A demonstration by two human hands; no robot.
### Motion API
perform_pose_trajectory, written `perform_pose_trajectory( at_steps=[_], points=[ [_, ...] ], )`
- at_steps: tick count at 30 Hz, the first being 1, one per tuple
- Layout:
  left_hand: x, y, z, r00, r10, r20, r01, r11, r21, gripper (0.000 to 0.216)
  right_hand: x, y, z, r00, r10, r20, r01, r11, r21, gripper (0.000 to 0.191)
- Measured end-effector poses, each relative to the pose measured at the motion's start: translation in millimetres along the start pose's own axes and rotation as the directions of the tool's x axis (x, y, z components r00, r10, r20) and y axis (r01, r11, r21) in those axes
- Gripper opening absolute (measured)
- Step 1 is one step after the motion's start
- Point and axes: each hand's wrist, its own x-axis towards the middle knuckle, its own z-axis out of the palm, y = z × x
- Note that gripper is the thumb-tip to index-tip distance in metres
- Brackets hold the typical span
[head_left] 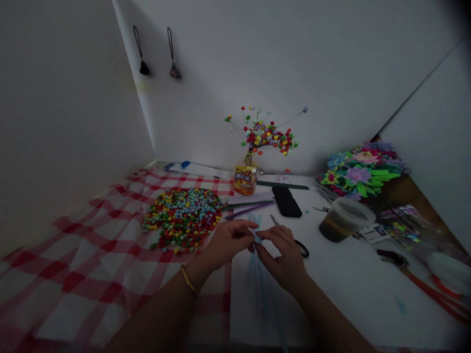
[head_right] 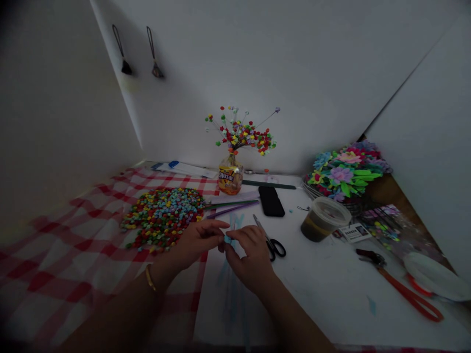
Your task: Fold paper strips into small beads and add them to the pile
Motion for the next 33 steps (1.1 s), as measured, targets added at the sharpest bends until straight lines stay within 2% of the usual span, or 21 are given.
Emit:
perform_pose_trajectory(
  at_steps=[7,13,16,21,25,28,30,31,33],
  points=[
    [-0.1,-1.9,-5.8,0.999,0.009,0.032,-0.012,0.994,0.110,0.034,1.9,-2.5,-2.6,0.999,0.008,0.041,-0.009,1.000,0.009,0.013],
    [2.5,0.7,-10.2,1.000,-0.004,-0.004,0.004,0.998,0.064,0.033,3.1,-2.2,-4.3,1.000,0.000,0.019,0.000,1.000,0.029,0.015],
    [2.3,4.3,-10.7,0.999,-0.006,-0.031,0.007,0.999,0.031,0.024,3.0,-2.5,-5.1,1.000,-0.012,0.006,0.012,0.999,0.036,0.016],
    [0.6,2.2,-11.0,0.990,-0.099,0.105,0.096,0.995,0.034,0.017,2.9,-3.2,-4.2,1.000,-0.006,0.031,0.005,1.000,0.026,0.014],
    [1.3,-4.3,-10.5,0.991,-0.088,0.098,0.084,0.995,0.046,0.011,1.6,-2.2,-2.1,0.999,0.013,0.044,-0.014,1.000,0.028,0.013],
    [2.2,-6.2,-11.8,0.995,-0.080,0.064,0.071,0.988,0.137,0.011,0.9,-2.5,-1.9,0.993,0.093,0.079,-0.099,0.992,0.084,0.013],
    [2.3,-6.0,-13.6,0.999,-0.036,0.026,0.027,0.958,0.284,0.012,1.7,-2.9,-2.5,0.965,0.209,0.160,-0.235,0.957,0.169,0.014],
    [2.3,-5.6,-14.6,1.000,0.003,0.015,-0.008,0.931,0.365,0.012,2.4,-2.9,-2.7,0.935,0.285,0.213,-0.329,0.919,0.216,0.013],
    [2.2,-4.8,-15.7,0.997,0.075,0.014,-0.072,0.878,0.473,0.013,4.0,-2.4,-2.6,0.842,0.438,0.314,-0.526,0.795,0.301,0.010]
  ],
)
